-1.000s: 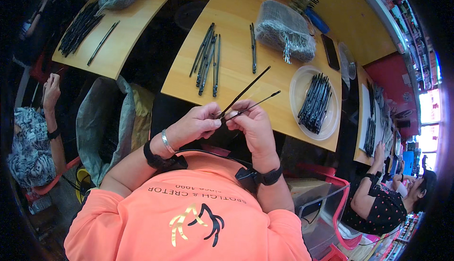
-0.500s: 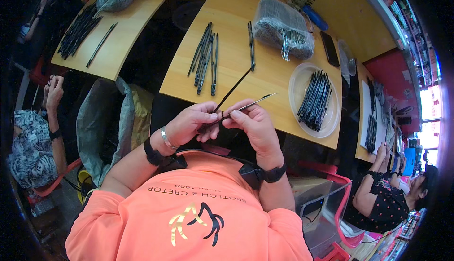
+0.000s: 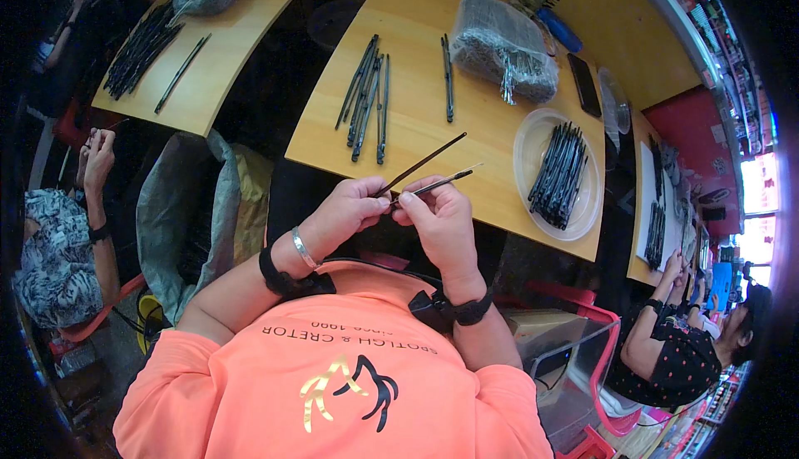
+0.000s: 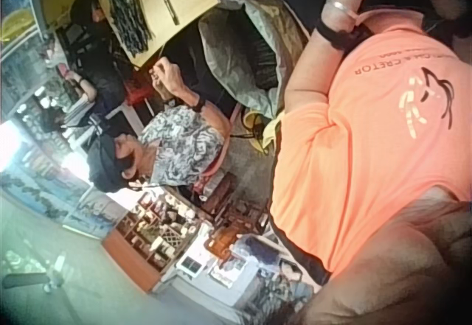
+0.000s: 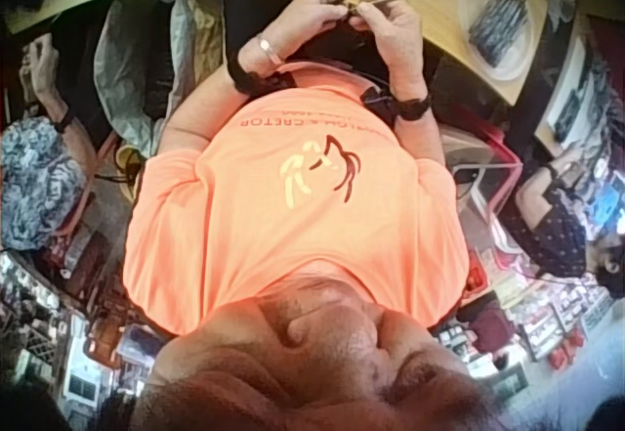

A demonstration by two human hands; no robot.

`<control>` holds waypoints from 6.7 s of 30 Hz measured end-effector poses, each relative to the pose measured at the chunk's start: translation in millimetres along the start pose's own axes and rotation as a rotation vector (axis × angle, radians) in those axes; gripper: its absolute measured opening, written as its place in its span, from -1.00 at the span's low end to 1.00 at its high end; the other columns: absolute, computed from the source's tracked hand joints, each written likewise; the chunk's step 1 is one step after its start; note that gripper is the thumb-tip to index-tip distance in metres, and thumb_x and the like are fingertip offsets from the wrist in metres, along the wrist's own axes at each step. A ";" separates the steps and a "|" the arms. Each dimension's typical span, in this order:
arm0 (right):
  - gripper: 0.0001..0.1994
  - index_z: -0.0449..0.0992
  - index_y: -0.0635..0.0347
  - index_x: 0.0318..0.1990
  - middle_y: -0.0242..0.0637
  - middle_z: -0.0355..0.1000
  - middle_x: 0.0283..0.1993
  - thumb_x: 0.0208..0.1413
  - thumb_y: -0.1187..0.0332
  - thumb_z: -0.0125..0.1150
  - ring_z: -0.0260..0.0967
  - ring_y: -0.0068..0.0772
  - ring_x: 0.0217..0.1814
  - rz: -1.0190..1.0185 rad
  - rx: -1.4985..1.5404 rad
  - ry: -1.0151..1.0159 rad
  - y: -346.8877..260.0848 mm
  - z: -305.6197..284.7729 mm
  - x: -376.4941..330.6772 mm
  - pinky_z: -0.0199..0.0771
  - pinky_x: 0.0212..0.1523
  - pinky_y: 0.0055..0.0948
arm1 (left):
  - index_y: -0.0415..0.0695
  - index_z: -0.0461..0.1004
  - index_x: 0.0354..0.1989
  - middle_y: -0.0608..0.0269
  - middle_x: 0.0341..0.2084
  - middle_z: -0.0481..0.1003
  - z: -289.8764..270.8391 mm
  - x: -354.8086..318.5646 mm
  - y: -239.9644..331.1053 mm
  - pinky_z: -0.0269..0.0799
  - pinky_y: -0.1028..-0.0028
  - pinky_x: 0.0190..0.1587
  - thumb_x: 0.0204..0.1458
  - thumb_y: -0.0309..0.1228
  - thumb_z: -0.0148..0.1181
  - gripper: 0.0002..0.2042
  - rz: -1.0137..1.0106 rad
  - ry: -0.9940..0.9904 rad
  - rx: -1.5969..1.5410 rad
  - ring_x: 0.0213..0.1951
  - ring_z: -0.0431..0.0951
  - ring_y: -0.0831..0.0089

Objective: The recorder is assembling small black rods into bundles as part of a manufacturing or production task.

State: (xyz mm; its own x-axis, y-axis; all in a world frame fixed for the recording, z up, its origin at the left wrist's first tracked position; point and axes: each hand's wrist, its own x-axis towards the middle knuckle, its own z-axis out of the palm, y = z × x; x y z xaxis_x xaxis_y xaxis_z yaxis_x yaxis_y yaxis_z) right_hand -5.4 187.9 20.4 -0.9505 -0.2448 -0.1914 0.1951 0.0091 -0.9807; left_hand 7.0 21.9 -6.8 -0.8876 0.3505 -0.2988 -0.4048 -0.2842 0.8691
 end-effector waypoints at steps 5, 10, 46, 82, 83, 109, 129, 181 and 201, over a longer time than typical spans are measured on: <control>-0.92 0.42 0.32 -0.33 -0.34 0.43 -0.45 0.09 0.47 0.11 0.42 -0.61 -0.48 -0.044 -0.064 0.071 0.1 8.9 -3.2 0.47 -0.43 -0.63 | -0.13 0.34 -0.44 0.53 -0.62 0.24 1.1 -0.9 -0.6 0.07 0.71 -0.58 0.06 -0.46 0.01 -0.93 0.044 0.045 0.125 -0.61 0.15 0.76; -0.92 0.41 0.32 -0.33 -0.34 0.42 -0.45 0.09 0.48 0.11 0.41 -0.62 -0.46 -0.082 -0.098 0.104 2.5 11.6 -4.7 0.46 -0.44 -0.64 | -0.11 0.31 -0.46 0.52 -0.62 0.24 0.3 1.1 -6.9 0.05 0.71 -0.61 0.06 -0.45 0.01 -0.92 0.051 0.070 0.118 -0.62 0.16 0.76; -0.74 0.51 0.31 -0.17 -0.13 0.51 -0.35 0.03 0.33 0.13 0.49 -0.31 -0.32 -0.266 -0.924 0.687 -69.1 -104.9 22.2 0.42 -0.26 -0.40 | -0.15 0.36 -0.33 0.25 -0.62 0.46 -34.4 -3.3 21.4 0.27 0.68 -0.64 0.17 -0.35 -0.14 -0.82 -0.039 0.024 0.004 -0.66 0.44 0.56; -0.79 0.47 0.34 -0.36 -0.35 0.43 -0.58 0.02 0.33 0.23 0.34 -0.66 -0.57 -0.013 -0.350 0.002 -12.5 15.2 15.8 0.33 -0.54 -0.62 | -0.25 0.33 -0.27 0.20 -0.56 0.47 -2.1 -2.4 -1.4 0.38 0.49 -0.49 -0.01 -0.50 -0.05 -0.86 0.123 0.079 0.488 -0.53 0.50 0.43; -0.79 0.47 0.34 -0.36 -0.35 0.43 -0.58 0.02 0.33 0.23 0.34 -0.66 -0.57 -0.014 -0.348 0.003 -14.4 17.0 16.0 0.33 -0.54 -0.62 | -0.28 0.33 -0.30 0.16 -0.59 0.47 -1.8 -2.1 -5.6 0.38 0.42 -0.49 -0.01 -0.49 -0.04 -0.86 0.289 0.162 0.741 -0.54 0.51 0.36; -0.88 0.38 0.33 -0.36 -0.36 0.40 -0.56 0.08 0.44 0.14 0.33 -0.65 -0.56 -0.036 -0.166 -0.058 -3.1 10.1 19.9 0.35 -0.53 -0.65 | -0.21 0.30 -0.23 0.23 -0.51 0.46 -8.8 -2.3 8.6 0.36 0.65 -0.56 0.06 -0.46 -0.04 -0.86 0.020 0.009 0.167 -0.59 0.46 0.56; -0.78 0.38 0.29 -0.19 -0.39 0.40 -0.43 0.03 0.43 0.20 0.34 -0.64 -0.49 -0.231 -0.066 0.476 -41.6 -106.2 113.1 0.37 -0.49 -0.65 | -0.19 0.20 -0.10 0.07 -0.41 0.46 -18.3 -5.0 21.7 0.40 0.59 -0.43 -0.04 -0.64 -0.10 -0.71 0.073 0.000 -0.098 -0.49 0.49 0.44; -0.90 0.44 0.24 -0.26 -0.27 0.47 -0.41 0.17 0.42 0.04 0.46 -0.40 -0.46 0.139 0.514 -0.338 -6.5 -4.4 15.2 0.51 -0.38 -0.47 | -0.22 0.09 0.11 -0.02 -0.48 0.48 -12.8 -12.0 25.6 0.38 0.61 -0.59 -0.02 -0.58 -0.03 -0.54 0.056 -0.299 -0.363 -0.65 0.46 0.44; -0.92 0.43 0.20 -0.31 -0.32 0.47 -0.49 0.09 0.41 0.06 0.40 -0.60 -0.49 0.252 0.250 -0.361 -7.4 -6.6 12.0 0.33 -0.45 -0.70 | -0.25 0.10 0.11 0.06 -0.53 0.48 -10.5 -14.2 28.7 0.35 0.62 -0.63 -0.06 -0.64 -0.07 -0.53 0.000 -0.292 -0.312 -0.68 0.45 0.47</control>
State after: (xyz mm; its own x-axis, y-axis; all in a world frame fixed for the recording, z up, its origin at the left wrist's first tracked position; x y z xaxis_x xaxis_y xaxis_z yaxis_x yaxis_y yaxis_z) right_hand -19.8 191.4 25.1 -0.7305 -0.5851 -0.3523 0.5020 -0.1103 -0.8578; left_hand 5.7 -0.7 18.2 -0.8062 0.5758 -0.1358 -0.4917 -0.5245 0.6950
